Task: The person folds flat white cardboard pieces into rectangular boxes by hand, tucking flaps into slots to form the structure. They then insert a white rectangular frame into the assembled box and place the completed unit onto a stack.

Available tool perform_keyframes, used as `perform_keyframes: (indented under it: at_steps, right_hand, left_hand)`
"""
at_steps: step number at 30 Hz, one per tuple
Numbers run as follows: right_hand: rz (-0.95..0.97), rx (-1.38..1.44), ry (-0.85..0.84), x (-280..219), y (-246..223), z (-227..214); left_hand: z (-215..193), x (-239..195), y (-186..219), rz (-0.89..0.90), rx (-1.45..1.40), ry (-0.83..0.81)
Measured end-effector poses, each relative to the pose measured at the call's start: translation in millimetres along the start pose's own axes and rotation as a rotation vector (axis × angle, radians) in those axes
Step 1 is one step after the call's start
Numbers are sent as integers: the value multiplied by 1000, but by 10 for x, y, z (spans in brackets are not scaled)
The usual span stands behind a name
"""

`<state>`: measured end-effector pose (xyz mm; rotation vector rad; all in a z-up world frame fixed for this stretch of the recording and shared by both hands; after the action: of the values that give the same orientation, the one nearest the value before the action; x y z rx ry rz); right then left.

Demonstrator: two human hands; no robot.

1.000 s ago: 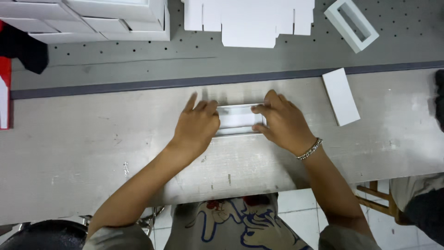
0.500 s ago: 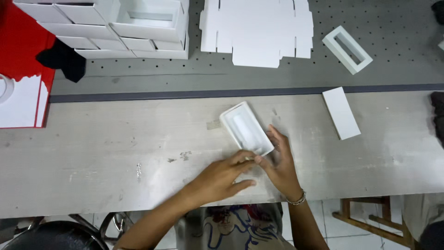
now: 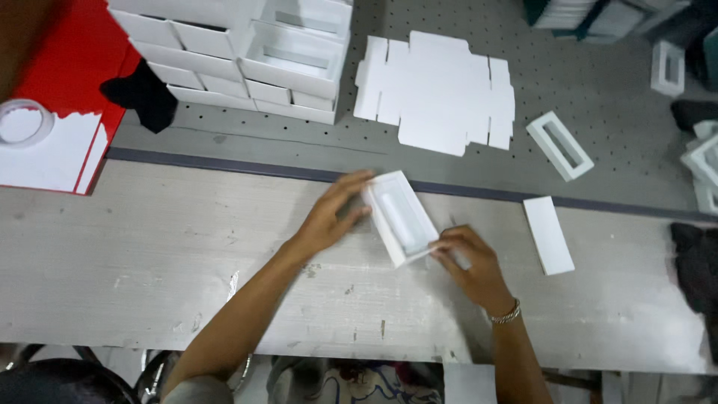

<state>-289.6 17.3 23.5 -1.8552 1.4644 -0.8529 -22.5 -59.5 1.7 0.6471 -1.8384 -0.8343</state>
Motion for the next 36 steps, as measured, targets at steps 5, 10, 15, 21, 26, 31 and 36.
perform_keyframes:
  at_steps: [5,10,15,21,26,31,36]
  right_hand:
    - [-273,-125,214,611,-488,-179]
    - [-567,-177,472,1294,-1255,-54]
    - [-616,51,393,2033,-1809,428]
    - [-623,-16,364,2515,-2017,1037]
    - [-577,54,288,2710,-2000,1206]
    - [-528,71,251,2773,-1969,1237]
    - [-545,94,103,2834,-1871,1234]
  left_hand:
    - [-172,-160,-254,-178,-60,439]
    - [-64,-300,-779,-378,-212,431]
    - [-18,-261,-915,-413,-399,337]
    - [-13,-243,-822,-411,-413,328]
    - [-93,-184,-670,-396,-385,319]
    - [-103,-151,-613,-385,-374,312]
    - [-121,-135,-533,-398,-363,311]
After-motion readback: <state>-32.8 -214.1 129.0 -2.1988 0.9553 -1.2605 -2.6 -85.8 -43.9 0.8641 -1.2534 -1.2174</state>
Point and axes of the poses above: each hand's wrist, its own x-axis towards the middle knuckle, its own z-axis out of the palm, y = z × x, the point moved 6 cm from there along x, towards the middle knuckle, and after that the axes turned 6 degrees about z, right-handed, at the moved point
